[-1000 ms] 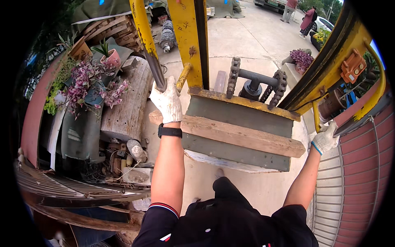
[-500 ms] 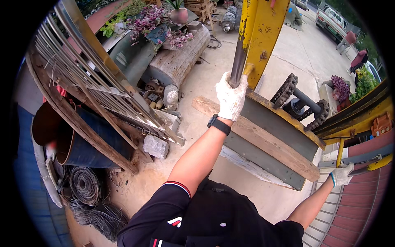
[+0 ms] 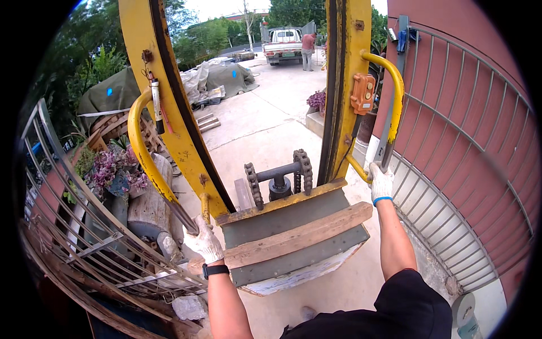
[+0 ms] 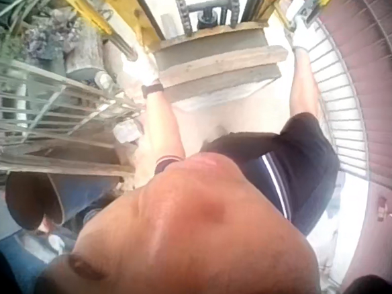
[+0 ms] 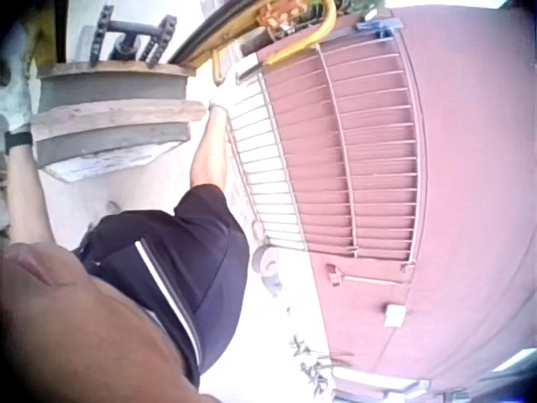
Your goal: The person operates a yellow manual pallet jack to transport a large black cylindrical object across a paved outdoor area. They lift the object from the ground, maneuver it past a parked white car, and place it onto the bed of a white pickup truck. A second person assists by guiding the object onto the truck bed.
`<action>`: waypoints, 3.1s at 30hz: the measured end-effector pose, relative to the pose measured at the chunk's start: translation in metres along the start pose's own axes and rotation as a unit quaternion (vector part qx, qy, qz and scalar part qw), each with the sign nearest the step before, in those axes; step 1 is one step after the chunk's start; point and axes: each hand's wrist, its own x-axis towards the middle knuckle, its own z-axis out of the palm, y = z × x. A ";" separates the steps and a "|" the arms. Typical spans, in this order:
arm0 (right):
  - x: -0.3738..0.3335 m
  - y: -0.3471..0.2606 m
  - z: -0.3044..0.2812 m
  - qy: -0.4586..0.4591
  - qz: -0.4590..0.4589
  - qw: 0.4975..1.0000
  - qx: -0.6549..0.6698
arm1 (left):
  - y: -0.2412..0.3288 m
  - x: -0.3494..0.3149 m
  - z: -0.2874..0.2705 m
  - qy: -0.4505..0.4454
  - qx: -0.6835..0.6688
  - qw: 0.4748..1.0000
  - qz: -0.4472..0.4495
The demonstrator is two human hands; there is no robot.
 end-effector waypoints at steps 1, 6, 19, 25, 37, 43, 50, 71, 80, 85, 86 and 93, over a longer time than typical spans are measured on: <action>-0.016 -0.005 -0.010 -0.002 0.006 1.000 -0.001 | -0.002 -0.012 -0.017 -0.006 0.008 1.000 0.002; -0.059 -0.009 -0.076 0.011 -0.052 0.999 -0.008 | 0.011 -0.074 -0.072 -0.035 -0.003 0.999 0.021; -0.132 -0.015 -0.250 -0.041 -0.080 0.996 -0.003 | 0.107 -0.260 -0.172 0.004 0.091 0.991 0.095; -0.196 0.026 -0.407 -0.067 0.023 0.997 0.009 | 0.111 -0.364 -0.221 0.014 0.133 0.978 0.162; -0.276 -0.010 -0.530 -0.146 -0.040 0.988 -0.011 | 0.179 -0.477 -0.346 0.002 0.140 0.985 0.099; -0.350 -0.017 -0.593 -0.064 0.049 0.997 -0.007 | 0.189 -0.543 -0.394 -0.009 0.179 0.976 0.125; -0.403 -0.044 -0.692 -0.054 0.016 0.998 0.035 | 0.248 -0.630 -0.462 -0.028 0.172 0.980 0.099; -0.648 -0.224 -0.938 -0.212 0.115 0.957 0.162 | 0.433 -0.810 -0.701 0.055 0.180 0.975 0.116; -0.779 -0.287 -1.039 -0.140 0.031 0.982 0.120 | 0.496 -0.888 -0.800 0.009 0.174 0.981 0.089; -0.844 -0.319 -1.089 -0.149 -0.005 0.980 0.131 | 0.536 -0.946 -0.867 0.048 0.186 0.977 0.091; -0.832 -0.309 -1.106 -0.160 -0.009 0.977 0.137 | 0.540 -0.959 -0.878 0.065 0.203 0.972 0.095; -0.926 -0.367 -1.186 -0.148 -0.048 0.975 0.156 | 0.598 -1.041 -0.951 0.094 0.417 0.897 0.110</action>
